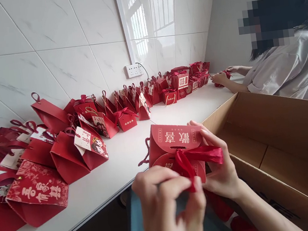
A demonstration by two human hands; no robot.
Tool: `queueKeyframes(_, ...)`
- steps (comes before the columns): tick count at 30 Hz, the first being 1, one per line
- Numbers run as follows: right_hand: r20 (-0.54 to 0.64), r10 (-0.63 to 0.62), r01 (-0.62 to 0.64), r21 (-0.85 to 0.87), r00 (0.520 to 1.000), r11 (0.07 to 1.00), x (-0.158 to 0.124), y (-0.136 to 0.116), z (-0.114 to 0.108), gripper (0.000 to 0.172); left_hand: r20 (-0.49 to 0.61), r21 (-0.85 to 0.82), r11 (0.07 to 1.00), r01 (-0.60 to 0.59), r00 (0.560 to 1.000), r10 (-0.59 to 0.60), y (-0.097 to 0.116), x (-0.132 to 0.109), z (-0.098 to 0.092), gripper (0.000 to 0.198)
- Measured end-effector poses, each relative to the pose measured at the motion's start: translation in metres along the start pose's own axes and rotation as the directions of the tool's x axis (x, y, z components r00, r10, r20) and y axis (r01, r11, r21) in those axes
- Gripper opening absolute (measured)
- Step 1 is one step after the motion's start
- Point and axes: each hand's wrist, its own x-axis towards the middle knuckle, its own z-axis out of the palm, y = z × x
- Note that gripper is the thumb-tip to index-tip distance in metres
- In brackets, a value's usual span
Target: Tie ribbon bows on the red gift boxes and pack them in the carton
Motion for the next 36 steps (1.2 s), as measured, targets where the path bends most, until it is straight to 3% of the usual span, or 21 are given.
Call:
queueKeyframes(2, 0.05, 0.016, -0.014, -0.024, 0.999, 1.0, -0.002, 0.0, -0.004, 0.09, -0.065, -0.091, 0.98, 0.177, 0.981, -0.184, -0.011, 0.007, -0.003, 0.011)
queueKeyframes(4, 0.074, 0.11, -0.109, -0.016, 0.991, 0.994, -0.003, -0.002, -0.007, 0.084, -0.044, -0.18, 0.911, 0.371, 0.922, -0.384, -0.03, 0.015, -0.004, 0.009)
queueKeyframes(6, 0.053, 0.315, -0.319, 0.105, 0.948, 0.942, -0.001, -0.005, -0.009, 0.077, 0.036, -0.275, 0.752, 0.6, 0.788, -0.615, -0.053, 0.018, -0.003, 0.016)
queueKeyframes(8, 0.051, 0.56, -0.538, 0.361, 0.827, 0.762, 0.003, -0.008, -0.014, 0.068, 0.099, -0.352, 0.57, 0.742, 0.635, -0.766, -0.072, 0.014, 0.003, 0.023)
queueKeyframes(10, 0.14, 0.726, -0.635, 0.613, 0.674, 0.471, 0.008, -0.01, -0.023, 0.057, 0.159, -0.372, 0.468, 0.802, 0.551, -0.819, -0.082, 0.004, 0.013, 0.025)
queueKeyframes(12, 0.28, 0.786, -0.655, 0.729, 0.552, 0.2, 0.014, -0.013, -0.036, 0.047, 0.248, -0.311, 0.45, 0.837, 0.529, -0.812, -0.083, -0.009, 0.025, 0.027)
queueKeyframes(13, 0.337, 0.789, -0.652, 0.751, 0.515, 0.105, 0.016, -0.015, -0.043, 0.044, 0.302, -0.262, 0.461, 0.848, 0.525, -0.795, -0.082, -0.016, 0.032, 0.028)
queueKeyframes(15, 0.397, 0.776, -0.632, 0.775, 0.49, 0.002, 0.019, -0.018, -0.056, 0.043, 0.428, -0.166, 0.496, 0.852, 0.516, -0.742, -0.078, -0.028, 0.046, 0.031)
queueKeyframes(19, 0.331, 0.813, -0.569, 0.822, 0.478, 0.0, 0.018, -0.024, -0.08, 0.046, 0.63, -0.061, 0.567, 0.821, 0.472, -0.616, -0.071, -0.045, 0.073, 0.04)
queueKeyframes(22, 0.269, 0.872, -0.559, 0.829, 0.408, 0.006, 0.013, -0.026, -0.096, 0.052, 0.722, -0.02, 0.617, 0.787, 0.439, -0.535, -0.07, -0.055, 0.086, 0.043)
queueKeyframes(24, 0.243, 0.897, -0.567, 0.824, 0.369, 0.01, 0.011, -0.027, -0.104, 0.055, 0.788, 0.005, 0.634, 0.773, 0.387, -0.479, -0.075, -0.064, 0.093, 0.042)
queueKeyframes(27, 0.202, 0.913, -0.581, 0.813, 0.353, 0.045, 0.008, -0.029, -0.112, 0.056, 0.86, 0.061, 0.656, 0.753, 0.293, -0.417, -0.094, -0.091, 0.104, 0.037)
queueKeyframes(29, 0.178, 0.921, -0.584, 0.809, 0.345, 0.062, 0.008, -0.029, -0.114, 0.056, 0.866, 0.113, 0.682, 0.722, 0.266, -0.424, -0.116, -0.121, 0.111, 0.033)
queueKeyframes(33, 0.174, 0.943, -0.612, 0.79, 0.283, 0.038, 0.011, -0.025, -0.111, 0.055, 0.877, 0.212, 0.731, 0.649, 0.202, -0.435, -0.154, -0.184, 0.117, 0.021)
queueKeyframes(34, 0.178, 0.947, -0.616, 0.787, 0.266, 0.025, 0.011, -0.023, -0.11, 0.055, 0.89, 0.199, 0.744, 0.638, 0.2, -0.41, -0.155, -0.191, 0.116, 0.022)
queueKeyframes(35, 0.184, 0.951, -0.617, 0.787, 0.25, 0.011, 0.012, -0.021, -0.108, 0.055, 0.876, 0.168, 0.747, 0.643, 0.25, -0.413, -0.152, -0.191, 0.113, 0.023)
queueKeyframes(36, 0.19, 0.953, -0.614, 0.789, 0.237, -0.005, 0.012, -0.018, -0.105, 0.055, 0.84, 0.104, 0.753, 0.65, 0.348, -0.416, -0.145, -0.183, 0.109, 0.024)
